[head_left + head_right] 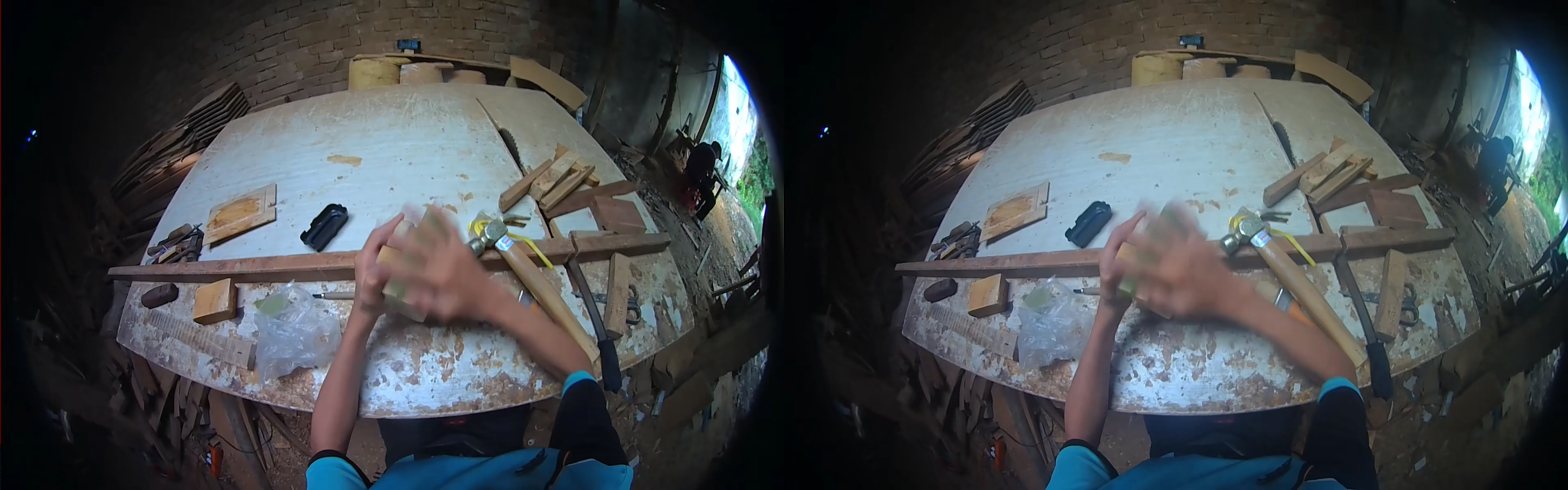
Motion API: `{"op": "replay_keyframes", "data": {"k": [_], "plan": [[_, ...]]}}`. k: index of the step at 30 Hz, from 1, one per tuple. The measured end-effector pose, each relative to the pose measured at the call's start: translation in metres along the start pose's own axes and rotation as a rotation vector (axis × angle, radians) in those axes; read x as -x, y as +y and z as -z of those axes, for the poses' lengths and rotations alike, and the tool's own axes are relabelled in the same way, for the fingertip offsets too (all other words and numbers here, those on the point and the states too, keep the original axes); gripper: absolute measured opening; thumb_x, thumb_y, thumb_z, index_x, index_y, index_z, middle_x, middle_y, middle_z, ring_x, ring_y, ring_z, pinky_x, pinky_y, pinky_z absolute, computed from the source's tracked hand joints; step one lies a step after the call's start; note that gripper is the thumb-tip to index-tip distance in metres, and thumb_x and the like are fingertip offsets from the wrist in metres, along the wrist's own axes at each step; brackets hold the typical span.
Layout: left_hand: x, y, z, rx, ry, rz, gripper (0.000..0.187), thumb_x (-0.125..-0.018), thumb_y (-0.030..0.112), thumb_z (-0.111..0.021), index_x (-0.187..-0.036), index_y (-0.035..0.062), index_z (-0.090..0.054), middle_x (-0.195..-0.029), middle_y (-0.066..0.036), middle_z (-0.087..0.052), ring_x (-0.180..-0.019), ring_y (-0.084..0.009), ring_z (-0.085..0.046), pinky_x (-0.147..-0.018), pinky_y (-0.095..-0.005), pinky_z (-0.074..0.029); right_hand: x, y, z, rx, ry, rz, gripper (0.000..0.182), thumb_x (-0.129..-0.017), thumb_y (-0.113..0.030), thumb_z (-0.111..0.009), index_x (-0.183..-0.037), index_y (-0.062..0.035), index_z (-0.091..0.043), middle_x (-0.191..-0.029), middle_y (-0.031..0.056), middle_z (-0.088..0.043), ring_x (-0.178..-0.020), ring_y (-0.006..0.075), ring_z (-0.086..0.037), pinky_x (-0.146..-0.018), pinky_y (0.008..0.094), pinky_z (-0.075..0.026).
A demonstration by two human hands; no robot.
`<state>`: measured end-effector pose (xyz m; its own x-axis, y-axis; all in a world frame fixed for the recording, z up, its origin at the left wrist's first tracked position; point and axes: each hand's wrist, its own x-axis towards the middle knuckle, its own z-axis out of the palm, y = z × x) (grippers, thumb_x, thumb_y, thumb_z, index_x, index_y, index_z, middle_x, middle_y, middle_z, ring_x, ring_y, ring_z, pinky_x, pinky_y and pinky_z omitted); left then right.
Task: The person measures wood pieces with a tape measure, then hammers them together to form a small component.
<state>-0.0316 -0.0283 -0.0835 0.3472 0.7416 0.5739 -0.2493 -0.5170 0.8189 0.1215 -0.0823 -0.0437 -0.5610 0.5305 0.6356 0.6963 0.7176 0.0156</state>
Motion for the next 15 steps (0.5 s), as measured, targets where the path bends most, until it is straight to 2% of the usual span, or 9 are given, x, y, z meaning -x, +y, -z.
{"op": "replay_keyframes", "data": {"k": [1,2,4,5,8,9,12,15], "plan": [[-0.002,0.003,-0.003,-0.068,0.046,0.204,0.094,-0.072,0.068,-0.048,-0.131,-0.0056,-0.041,-0.116,-0.017,-0.055,-0.105,-0.0215,-0.054,-0.091,-0.0322,-0.043,0.008,-0.015,-0.004,-0.083,-0.011,0.163,0.040,-0.086,-0.040,-0.048,-0.124,-0.0311,-0.054,-0.139,0.0076,-0.042,-0.134,0.0306,-0.031,-0.109,0.0583,-0.012],[0.000,0.002,-0.004,0.104,0.031,0.067,0.090,-0.073,0.062,-0.050,-0.131,-0.0052,-0.041,-0.117,-0.016,-0.055,-0.105,-0.0221,-0.054,-0.091,-0.0324,-0.043,0.011,-0.020,-0.005,-0.149,-0.027,0.222,0.041,-0.086,-0.040,-0.048,-0.127,-0.0317,-0.051,-0.141,0.0080,-0.040,-0.135,0.0310,-0.029,-0.109,0.0590,-0.012],[0.002,-0.002,0.003,0.138,-0.020,0.044,0.092,-0.073,0.065,-0.049,-0.131,-0.0051,-0.041,-0.117,-0.016,-0.055,-0.108,-0.0230,-0.053,-0.093,-0.0341,-0.042,0.006,0.004,-0.010,-0.065,-0.017,0.008,0.044,-0.086,-0.046,-0.049,-0.127,-0.0307,-0.052,-0.140,0.0076,-0.040,-0.134,0.0348,-0.029,-0.107,0.0607,-0.014],[0.004,-0.007,0.003,0.150,-0.010,0.055,0.093,-0.073,0.067,-0.049,-0.131,-0.0053,-0.042,-0.118,-0.017,-0.055,-0.109,-0.0232,-0.053,-0.094,-0.0352,-0.041,0.001,0.021,-0.012,-0.032,0.063,-0.204,0.044,-0.087,-0.047,-0.049,-0.127,-0.0302,-0.052,-0.140,0.0087,-0.040,-0.134,0.0347,-0.028,-0.107,0.0606,-0.015],[0.000,-0.002,-0.001,0.024,-0.003,0.004,0.089,-0.074,0.063,-0.048,-0.130,-0.0059,-0.043,-0.118,-0.017,-0.055,-0.107,-0.0221,-0.053,-0.092,-0.0350,-0.042,0.009,-0.008,0.001,0.021,-0.023,-0.047,0.043,-0.088,-0.044,-0.049,-0.126,-0.0254,-0.053,-0.142,0.0093,-0.038,-0.134,0.0364,-0.028,-0.107,0.0603,-0.015],[-0.001,0.000,-0.002,-0.061,0.009,0.067,0.088,-0.075,0.062,-0.047,-0.130,-0.0063,-0.043,-0.117,-0.018,-0.055,-0.107,-0.0220,-0.054,-0.092,-0.0338,-0.041,0.010,-0.018,0.007,-0.077,-0.087,0.094,0.046,-0.088,-0.044,-0.048,-0.129,-0.0232,-0.051,-0.143,0.0093,-0.036,-0.134,0.0371,-0.027,-0.107,0.0602,-0.015],[0.003,-0.010,0.001,0.136,-0.013,0.052,0.087,-0.076,0.062,-0.045,-0.130,-0.0060,-0.044,-0.118,-0.018,-0.056,-0.111,-0.0245,-0.053,-0.095,-0.0329,-0.040,0.001,0.023,-0.006,-0.044,0.029,-0.243,0.047,-0.089,-0.050,-0.043,-0.132,-0.0290,-0.048,-0.145,0.0056,-0.034,-0.135,0.0352,-0.025,-0.109,0.0583,-0.013],[0.004,-0.009,0.000,-0.031,0.010,0.059,0.083,-0.077,0.058,-0.044,-0.129,-0.0065,-0.044,-0.120,-0.020,-0.055,-0.110,-0.0253,-0.054,-0.093,-0.0332,-0.041,0.013,-0.009,0.001,-0.037,-0.069,0.012,0.047,-0.092,-0.044,-0.035,-0.135,-0.0262,-0.044,-0.147,0.0048,-0.032,-0.137,0.0367,-0.021,-0.111,0.0536,-0.009]]}}
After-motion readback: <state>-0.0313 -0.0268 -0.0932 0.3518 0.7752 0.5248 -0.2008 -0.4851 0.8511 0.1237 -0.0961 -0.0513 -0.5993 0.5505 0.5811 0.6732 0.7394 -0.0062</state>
